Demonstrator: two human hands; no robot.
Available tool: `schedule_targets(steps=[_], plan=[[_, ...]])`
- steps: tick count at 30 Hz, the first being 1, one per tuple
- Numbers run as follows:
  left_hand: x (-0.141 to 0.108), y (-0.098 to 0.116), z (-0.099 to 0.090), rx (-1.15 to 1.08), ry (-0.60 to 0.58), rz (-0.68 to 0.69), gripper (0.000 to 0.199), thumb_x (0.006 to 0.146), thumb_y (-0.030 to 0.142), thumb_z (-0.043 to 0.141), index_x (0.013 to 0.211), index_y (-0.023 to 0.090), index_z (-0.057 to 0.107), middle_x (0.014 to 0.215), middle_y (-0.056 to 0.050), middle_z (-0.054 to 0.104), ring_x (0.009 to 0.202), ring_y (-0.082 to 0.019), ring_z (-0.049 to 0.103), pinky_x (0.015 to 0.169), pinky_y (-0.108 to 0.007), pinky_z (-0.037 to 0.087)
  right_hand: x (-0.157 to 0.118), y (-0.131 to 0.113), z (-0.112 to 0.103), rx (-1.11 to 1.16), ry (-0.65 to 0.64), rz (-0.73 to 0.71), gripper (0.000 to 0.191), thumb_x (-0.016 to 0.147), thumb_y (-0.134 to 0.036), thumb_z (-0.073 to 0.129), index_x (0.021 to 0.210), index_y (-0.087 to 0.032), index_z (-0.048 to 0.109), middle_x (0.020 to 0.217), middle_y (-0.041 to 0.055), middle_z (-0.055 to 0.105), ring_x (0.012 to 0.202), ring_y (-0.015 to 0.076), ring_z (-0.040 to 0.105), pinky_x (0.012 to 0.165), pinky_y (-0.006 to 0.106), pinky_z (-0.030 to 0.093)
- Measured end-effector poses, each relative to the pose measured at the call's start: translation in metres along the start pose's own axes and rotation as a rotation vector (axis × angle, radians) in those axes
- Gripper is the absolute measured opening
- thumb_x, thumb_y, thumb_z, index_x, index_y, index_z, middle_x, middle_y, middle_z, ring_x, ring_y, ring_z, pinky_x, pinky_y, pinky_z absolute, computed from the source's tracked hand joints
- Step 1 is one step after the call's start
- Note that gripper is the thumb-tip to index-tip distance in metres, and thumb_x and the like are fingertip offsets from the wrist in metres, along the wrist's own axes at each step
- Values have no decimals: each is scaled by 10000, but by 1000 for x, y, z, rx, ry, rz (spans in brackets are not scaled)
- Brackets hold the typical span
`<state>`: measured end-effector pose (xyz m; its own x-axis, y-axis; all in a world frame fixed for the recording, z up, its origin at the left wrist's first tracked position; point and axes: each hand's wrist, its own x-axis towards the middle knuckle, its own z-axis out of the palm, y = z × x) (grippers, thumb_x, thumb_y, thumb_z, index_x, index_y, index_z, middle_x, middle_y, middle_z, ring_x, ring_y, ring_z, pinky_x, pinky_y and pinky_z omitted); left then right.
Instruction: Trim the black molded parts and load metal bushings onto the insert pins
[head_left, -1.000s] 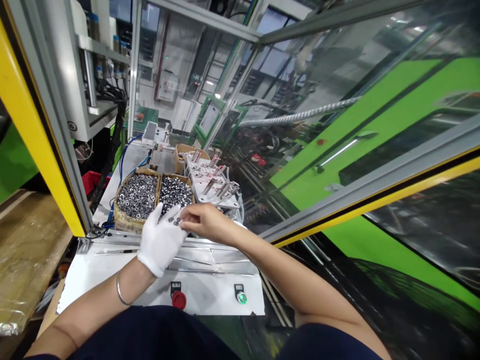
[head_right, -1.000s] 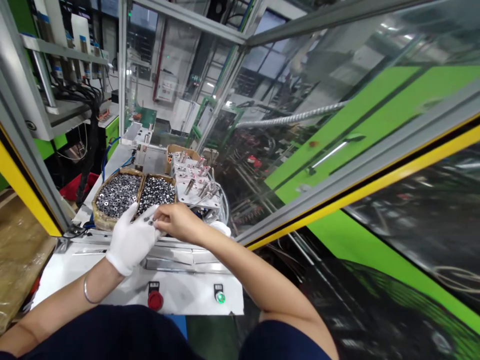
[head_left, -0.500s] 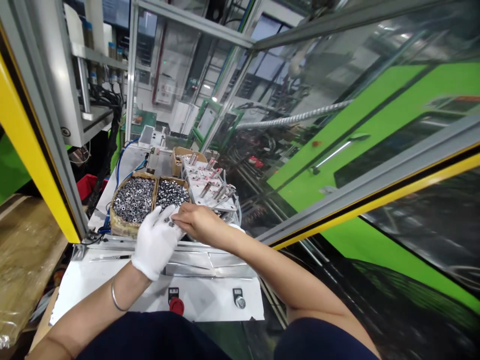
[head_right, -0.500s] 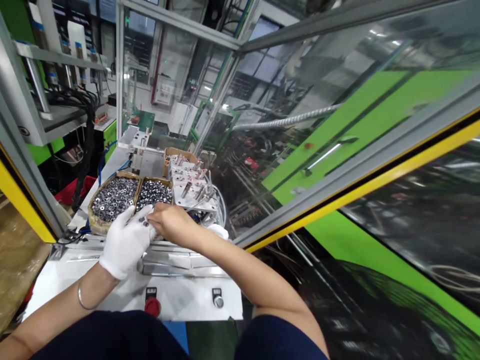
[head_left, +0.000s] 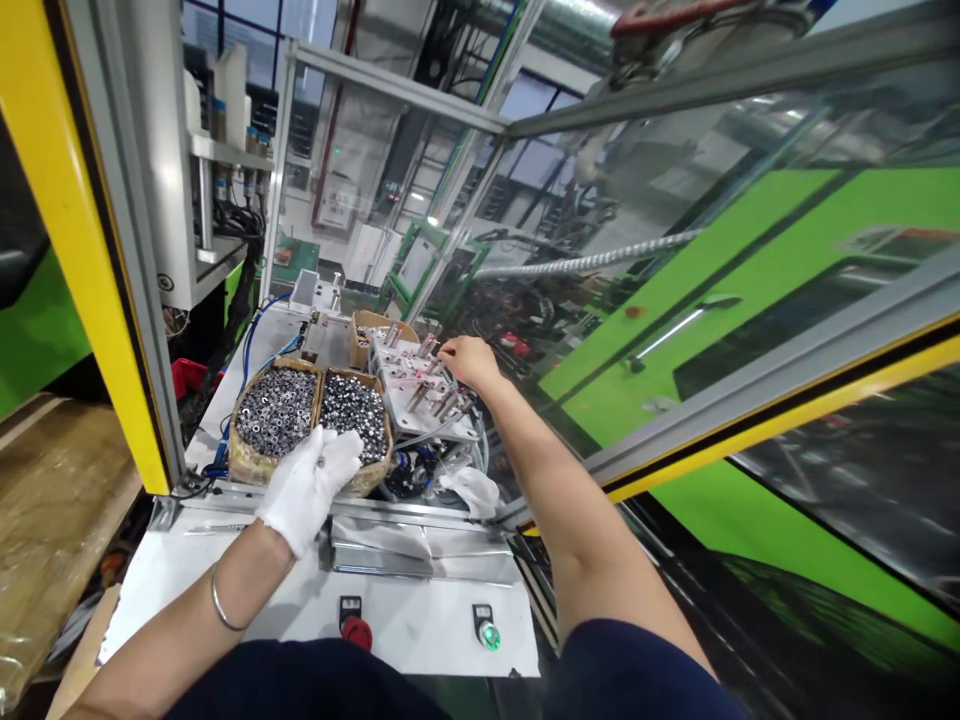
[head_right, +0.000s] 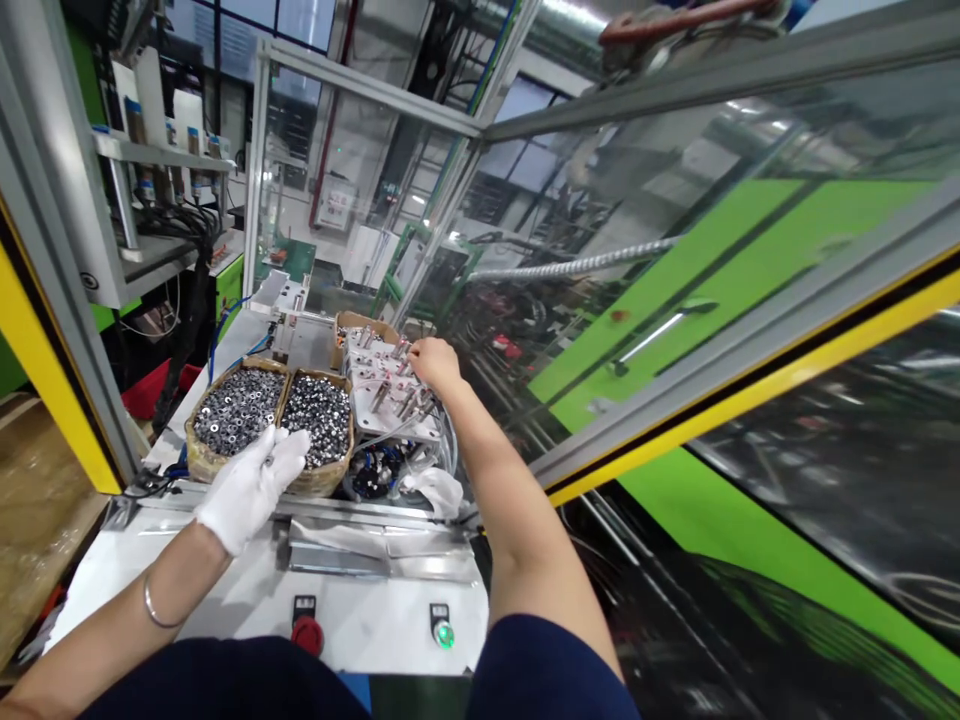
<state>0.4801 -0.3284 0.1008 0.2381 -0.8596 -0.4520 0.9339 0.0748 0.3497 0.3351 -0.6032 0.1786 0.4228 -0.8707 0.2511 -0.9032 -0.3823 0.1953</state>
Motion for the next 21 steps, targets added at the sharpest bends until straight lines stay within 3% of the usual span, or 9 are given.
schedule_targets(steps=[3,6,11,17,21], plan=[[-2,5,0,10,17,-10,193,963,210,474,1018,90,615,715,-49,687,562,-110,680,461,-173,540,1,0,4,-22,-14,-20,322,873,-251,482,1024,-191,760,1030,111,738,956,219,664,792,257,465],[-4,6,-2,43,19,7,194,949,186,501,1041,111,653,686,-20,652,507,-70,632,442,-138,510,3,1,5,-51,-28,-31,326,875,-244,469,1015,-182,757,1050,123,731,971,231,665,789,267,465],[-1,3,-3,43,-1,13,186,939,149,510,1037,103,661,722,-35,638,532,-64,617,470,-137,516,2,1,7,-86,-58,-55,330,871,-218,458,1002,-166,756,1058,142,725,989,239,663,786,274,466],[6,2,-2,-123,-121,-41,188,947,127,466,936,60,641,660,-34,576,610,-98,637,631,-212,592,15,7,1,-82,-140,-116,266,778,-135,539,862,-179,787,934,119,751,883,222,682,747,260,470],[11,-2,-6,-16,-88,0,187,917,76,494,1036,74,639,863,-118,697,743,-137,702,673,-228,605,41,12,-5,-34,-74,-111,339,795,-121,477,927,-157,787,961,88,756,886,191,684,764,224,471]])
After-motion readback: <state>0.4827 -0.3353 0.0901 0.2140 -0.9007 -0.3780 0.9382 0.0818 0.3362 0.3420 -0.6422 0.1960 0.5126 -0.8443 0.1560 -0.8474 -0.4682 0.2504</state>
